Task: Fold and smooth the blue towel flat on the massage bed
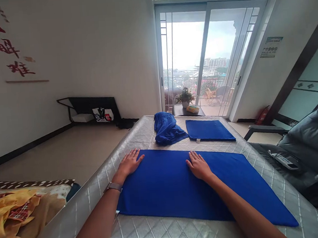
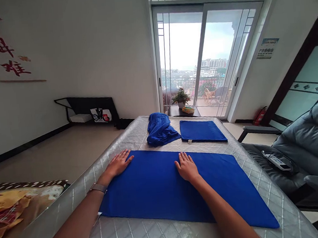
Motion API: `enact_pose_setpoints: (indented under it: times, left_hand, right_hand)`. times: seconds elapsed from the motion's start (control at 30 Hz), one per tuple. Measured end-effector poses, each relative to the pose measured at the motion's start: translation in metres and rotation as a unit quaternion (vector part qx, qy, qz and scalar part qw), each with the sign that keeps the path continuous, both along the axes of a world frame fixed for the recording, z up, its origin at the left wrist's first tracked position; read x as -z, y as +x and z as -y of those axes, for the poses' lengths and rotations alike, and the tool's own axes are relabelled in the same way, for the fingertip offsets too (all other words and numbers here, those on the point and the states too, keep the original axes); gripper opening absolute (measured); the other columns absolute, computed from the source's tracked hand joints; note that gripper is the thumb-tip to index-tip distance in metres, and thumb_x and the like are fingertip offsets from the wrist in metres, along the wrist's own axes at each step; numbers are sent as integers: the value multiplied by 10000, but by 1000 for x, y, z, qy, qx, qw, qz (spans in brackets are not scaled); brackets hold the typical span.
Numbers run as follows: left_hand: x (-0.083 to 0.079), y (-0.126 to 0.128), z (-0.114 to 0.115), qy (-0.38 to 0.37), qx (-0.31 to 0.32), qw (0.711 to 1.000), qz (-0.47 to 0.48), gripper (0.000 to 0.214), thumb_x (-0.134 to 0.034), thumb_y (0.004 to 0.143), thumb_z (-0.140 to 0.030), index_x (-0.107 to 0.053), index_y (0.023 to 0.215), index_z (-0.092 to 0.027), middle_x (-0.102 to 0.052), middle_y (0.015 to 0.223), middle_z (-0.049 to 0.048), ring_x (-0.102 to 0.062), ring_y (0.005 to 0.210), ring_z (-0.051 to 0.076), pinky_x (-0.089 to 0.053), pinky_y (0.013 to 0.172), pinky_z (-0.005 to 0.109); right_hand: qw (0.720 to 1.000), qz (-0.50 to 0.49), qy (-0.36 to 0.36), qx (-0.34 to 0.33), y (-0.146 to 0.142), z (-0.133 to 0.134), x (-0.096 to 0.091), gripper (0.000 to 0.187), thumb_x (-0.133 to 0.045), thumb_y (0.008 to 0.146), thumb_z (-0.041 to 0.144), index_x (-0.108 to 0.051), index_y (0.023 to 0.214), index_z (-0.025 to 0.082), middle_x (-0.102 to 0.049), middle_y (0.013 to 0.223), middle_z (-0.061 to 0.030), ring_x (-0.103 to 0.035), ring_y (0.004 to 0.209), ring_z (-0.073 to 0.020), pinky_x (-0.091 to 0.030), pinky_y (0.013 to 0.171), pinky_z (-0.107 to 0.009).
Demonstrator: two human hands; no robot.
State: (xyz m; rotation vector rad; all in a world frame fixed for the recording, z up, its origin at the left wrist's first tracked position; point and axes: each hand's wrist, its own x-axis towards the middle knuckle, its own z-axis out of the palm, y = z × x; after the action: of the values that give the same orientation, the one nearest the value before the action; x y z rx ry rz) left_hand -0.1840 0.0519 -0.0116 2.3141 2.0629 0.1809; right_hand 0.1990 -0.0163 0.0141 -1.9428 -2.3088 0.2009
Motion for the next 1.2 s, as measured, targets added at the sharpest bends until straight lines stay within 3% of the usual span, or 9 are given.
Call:
enact_pose_setpoints:
  times: [0.2,0.33,0.43,0.53,0.73,0.87,1.03,1.13,1.2]
  left_hand:
    - [1,-2,0,-12,-4,1000,-11,755,-169,1002,-615,-226,1575,-127,-204,1631,100,-162,1514,239,-131,1221,461]
    - [2,-4,-1,-18,-1,1000,-19,757,-155,1001,-611,-220,1576,-123,-196,1635,97,-155,1515,241,-127,1222,464]
    - [1,-3,0,-12,-2,1000,-18,752,-161,1001,-612,-245,1572,-130,-222,1630,95,-179,1510,245,-136,1222,456]
    - [0,-3,2,-7,-7,1000,-13,746,-174,1003,-606,-264,1566,-124,-237,1625,105,-195,1506,252,-145,1222,454]
    - [-5,1,11,11,-94,995,-13,808,-174,1003,-611,-261,1548,-20,-244,1607,187,-213,1498,296,-148,1218,482]
    - [-16,50,23,43,5,999,2,770,-140,1019,-589,-296,1543,-47,-268,1604,173,-223,1497,274,-175,1219,452]
    - [-25,165,44,32,210,977,31,780,-118,1011,-630,-299,1555,-102,-262,1614,120,-202,1505,227,-134,1236,402]
    - [-20,217,48,35,245,967,60,774,-111,1004,-640,-272,1569,-135,-235,1623,101,-177,1511,224,-115,1239,406]
    - [-15,231,44,16,229,971,68,792,-110,995,-657,-268,1570,-137,-229,1624,108,-171,1512,233,-117,1235,421]
  right_hand:
    - [998,42,-2,43,90,4,12,721,-139,1000,554,-224,1577,129,-193,1642,-37,-128,1515,-174,-84,1236,-371]
    - [988,82,-9,132,180,12,20,720,-141,995,499,-225,1568,73,-196,1641,-87,-143,1513,-202,-121,1234,-407]
    - [979,79,-15,188,226,15,26,741,-137,986,501,-206,1567,46,-189,1641,-115,-160,1510,-233,-163,1227,-442]
    - [976,68,-15,204,240,16,30,762,-115,983,521,-196,1567,38,-189,1641,-125,-163,1510,-240,-173,1225,-442]
    - [975,67,-8,213,230,16,27,754,-108,984,509,-210,1566,41,-194,1642,-116,-169,1509,-242,-155,1229,-439]
    - [974,60,0,218,228,17,27,743,-119,987,496,-216,1564,39,-185,1643,-115,-170,1509,-242,-154,1228,-439]
    - [974,57,3,220,227,17,28,728,-124,988,482,-218,1566,49,-199,1641,-107,-172,1508,-237,-148,1227,-439]
    - [974,53,4,220,227,18,26,733,-112,988,492,-225,1566,55,-209,1640,-105,-173,1508,-231,-139,1229,-426]
    - [974,52,2,222,226,19,25,734,-109,987,493,-226,1567,58,-209,1640,-102,-166,1510,-223,-127,1231,-412]
